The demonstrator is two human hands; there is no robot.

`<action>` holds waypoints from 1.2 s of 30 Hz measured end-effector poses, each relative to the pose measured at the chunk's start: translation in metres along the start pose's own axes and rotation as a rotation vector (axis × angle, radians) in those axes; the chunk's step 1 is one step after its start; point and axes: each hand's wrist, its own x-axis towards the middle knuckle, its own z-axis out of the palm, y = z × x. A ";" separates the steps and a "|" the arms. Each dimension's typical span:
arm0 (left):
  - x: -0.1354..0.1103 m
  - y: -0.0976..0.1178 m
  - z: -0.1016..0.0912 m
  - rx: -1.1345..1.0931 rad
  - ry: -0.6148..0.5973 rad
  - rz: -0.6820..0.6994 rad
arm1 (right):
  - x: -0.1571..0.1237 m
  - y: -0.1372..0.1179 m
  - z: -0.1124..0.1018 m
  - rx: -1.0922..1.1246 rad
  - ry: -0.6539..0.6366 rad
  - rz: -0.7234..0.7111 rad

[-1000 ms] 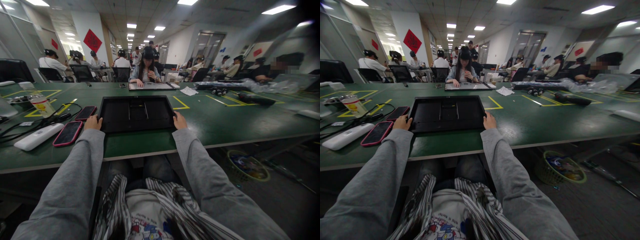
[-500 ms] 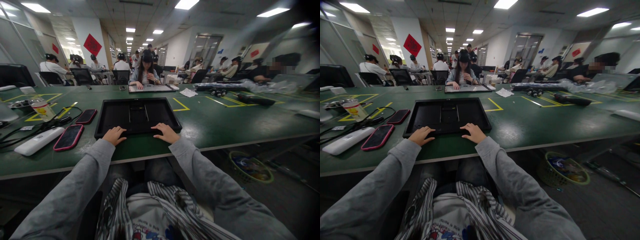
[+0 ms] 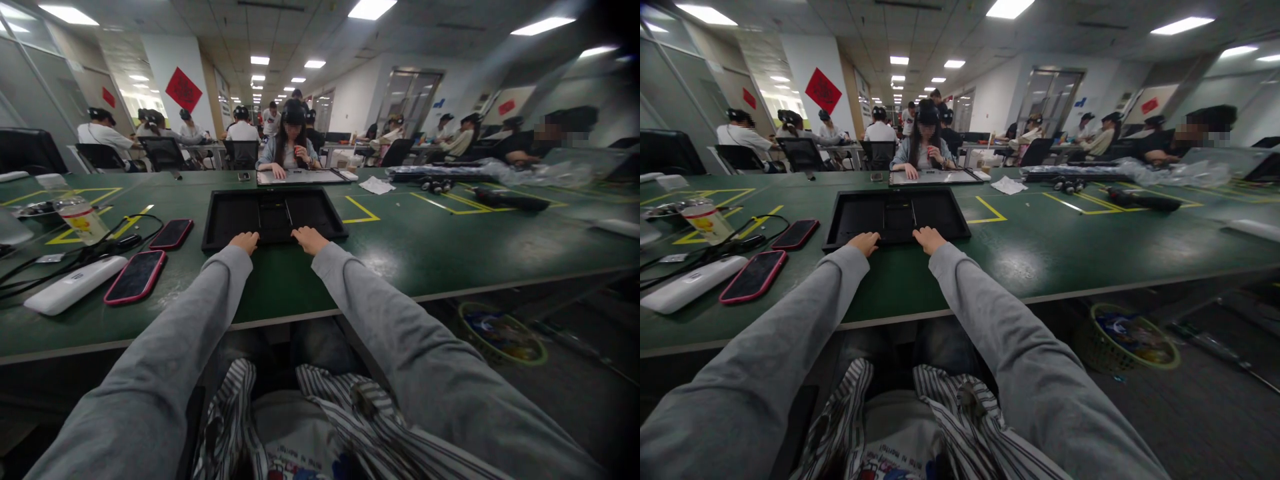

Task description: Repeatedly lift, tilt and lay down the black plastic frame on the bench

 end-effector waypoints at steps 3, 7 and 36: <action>0.033 0.004 0.002 -0.007 0.041 -0.087 | 0.033 0.009 0.006 -0.022 0.030 0.102; 0.049 0.008 0.006 -0.032 0.103 -0.141 | 0.054 0.015 0.011 0.039 0.066 0.203; -0.016 -0.076 0.018 -0.397 0.379 -0.911 | -0.029 0.095 0.047 0.498 0.468 0.909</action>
